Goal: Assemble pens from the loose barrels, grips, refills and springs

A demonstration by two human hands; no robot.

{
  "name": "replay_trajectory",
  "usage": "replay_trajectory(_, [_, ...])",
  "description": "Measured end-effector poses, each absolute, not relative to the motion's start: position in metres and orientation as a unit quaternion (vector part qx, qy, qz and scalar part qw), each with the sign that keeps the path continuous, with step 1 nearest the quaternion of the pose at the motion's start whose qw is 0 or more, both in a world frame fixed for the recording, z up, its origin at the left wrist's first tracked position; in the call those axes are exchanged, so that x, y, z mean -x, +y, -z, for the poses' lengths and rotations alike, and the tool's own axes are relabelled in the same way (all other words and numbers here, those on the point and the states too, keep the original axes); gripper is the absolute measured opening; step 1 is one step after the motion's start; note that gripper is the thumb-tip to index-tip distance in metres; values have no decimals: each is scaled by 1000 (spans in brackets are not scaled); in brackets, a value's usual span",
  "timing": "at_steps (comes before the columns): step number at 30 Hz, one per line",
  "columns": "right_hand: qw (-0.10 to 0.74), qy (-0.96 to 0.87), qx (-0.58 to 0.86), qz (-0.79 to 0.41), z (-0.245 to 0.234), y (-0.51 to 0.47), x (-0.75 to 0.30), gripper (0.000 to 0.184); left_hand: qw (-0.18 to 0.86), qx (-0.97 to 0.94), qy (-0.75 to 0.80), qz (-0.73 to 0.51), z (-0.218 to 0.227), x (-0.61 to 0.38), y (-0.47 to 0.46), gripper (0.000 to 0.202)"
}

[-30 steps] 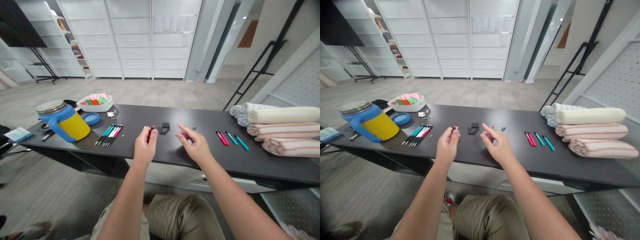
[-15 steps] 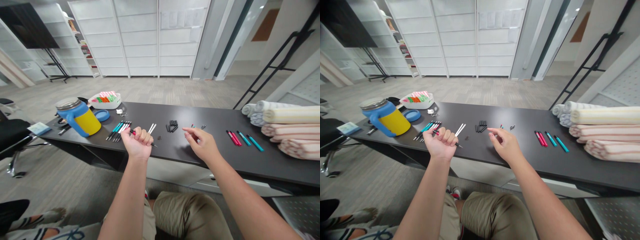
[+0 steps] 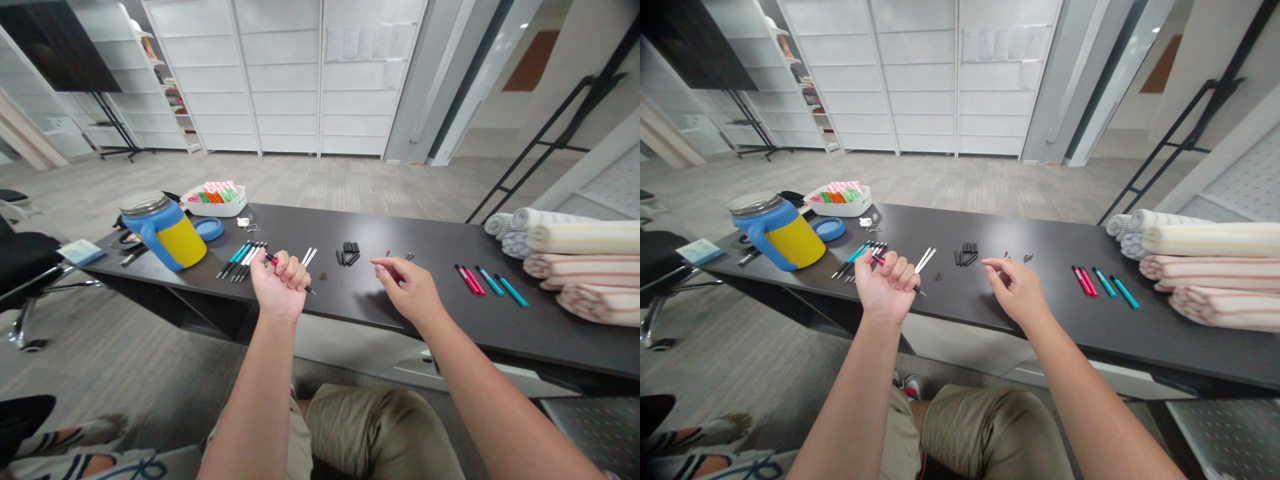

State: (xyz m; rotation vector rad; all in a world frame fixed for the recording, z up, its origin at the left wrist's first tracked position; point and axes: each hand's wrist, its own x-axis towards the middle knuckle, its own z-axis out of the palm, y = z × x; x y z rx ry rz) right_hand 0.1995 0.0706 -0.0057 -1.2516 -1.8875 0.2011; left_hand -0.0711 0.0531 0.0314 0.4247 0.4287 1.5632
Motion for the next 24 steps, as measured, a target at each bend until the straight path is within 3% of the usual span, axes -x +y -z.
replay_trajectory(12, [423,-748,505,-81,9,72,-200,29,658,-212,204,-693,-34,71,50,64])
replay_trajectory(16, [424,-747,506,-83,7,71,-200,28,609,-261,241,-709,-30,68,55,49])
replay_trajectory(18, [423,-746,507,-84,7,71,-199,28,517,-332,330,-717,-26,67,59,29])
replay_trajectory(20, [422,-746,508,-84,6,70,-199,27,342,-452,463,-681,-20,70,62,15])
replay_trajectory(22, [424,-746,506,-84,6,70,-199,26,156,-557,554,-599,-15,75,64,16])
replay_trajectory(24, [425,-746,505,-85,6,70,-199,26,42,-605,595,-527,-11,81,66,21])
